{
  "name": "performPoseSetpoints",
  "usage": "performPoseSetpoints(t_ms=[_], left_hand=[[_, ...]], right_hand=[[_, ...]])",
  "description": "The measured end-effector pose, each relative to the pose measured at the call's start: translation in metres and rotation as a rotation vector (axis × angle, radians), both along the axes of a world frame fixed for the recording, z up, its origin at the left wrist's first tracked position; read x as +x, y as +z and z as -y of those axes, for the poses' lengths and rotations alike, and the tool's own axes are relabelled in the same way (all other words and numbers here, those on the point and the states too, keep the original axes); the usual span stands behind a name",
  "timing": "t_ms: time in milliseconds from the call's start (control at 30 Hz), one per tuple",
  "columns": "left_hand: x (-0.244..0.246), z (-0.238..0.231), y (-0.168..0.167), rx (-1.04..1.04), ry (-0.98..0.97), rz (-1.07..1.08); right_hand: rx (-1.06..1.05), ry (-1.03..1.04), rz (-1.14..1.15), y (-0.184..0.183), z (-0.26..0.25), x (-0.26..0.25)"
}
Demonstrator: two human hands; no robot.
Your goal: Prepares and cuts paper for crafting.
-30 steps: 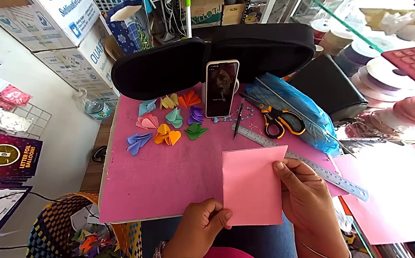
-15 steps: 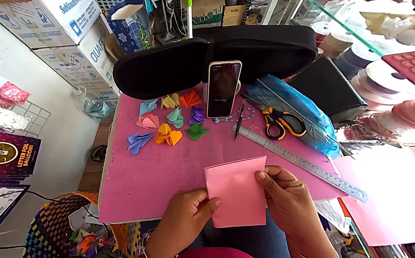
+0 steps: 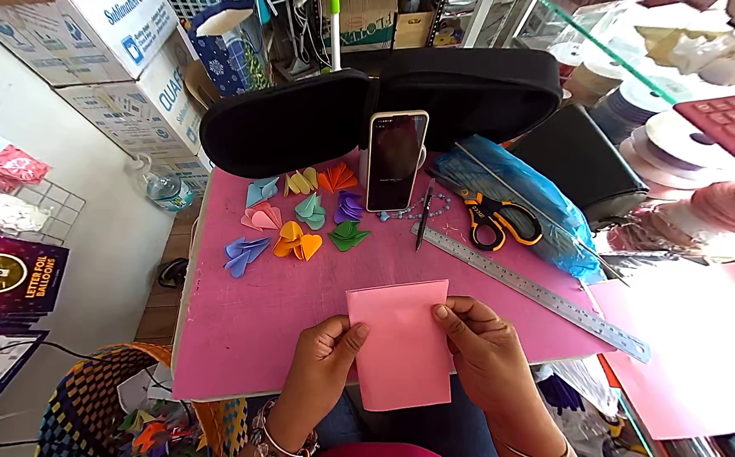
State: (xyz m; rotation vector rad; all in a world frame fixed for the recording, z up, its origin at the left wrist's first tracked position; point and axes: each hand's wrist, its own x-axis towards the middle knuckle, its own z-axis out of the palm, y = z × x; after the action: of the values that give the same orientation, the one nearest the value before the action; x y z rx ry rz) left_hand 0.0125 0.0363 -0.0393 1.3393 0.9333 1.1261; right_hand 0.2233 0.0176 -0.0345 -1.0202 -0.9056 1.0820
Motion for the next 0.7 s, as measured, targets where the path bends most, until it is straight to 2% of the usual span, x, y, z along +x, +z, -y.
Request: performPoseSetpoints(t_ms=[167, 467, 700], left_hand=[[0.005, -0.005, -0.007, -0.02, -0.063, 0.099], [0.006, -0.008, -0.014, 0.001, -0.06, 0.027], [0.006, -0.009, -0.015, 0.003, -0.066, 0.035]], right_hand=[[0.014, -0.013, -0.002, -0.006, -0.008, 0.0], [0.125, 0.012, 0.015, -0.033, -0.018, 0.001], [0.158, 0.022, 0.025, -0.037, -0.018, 0.003]])
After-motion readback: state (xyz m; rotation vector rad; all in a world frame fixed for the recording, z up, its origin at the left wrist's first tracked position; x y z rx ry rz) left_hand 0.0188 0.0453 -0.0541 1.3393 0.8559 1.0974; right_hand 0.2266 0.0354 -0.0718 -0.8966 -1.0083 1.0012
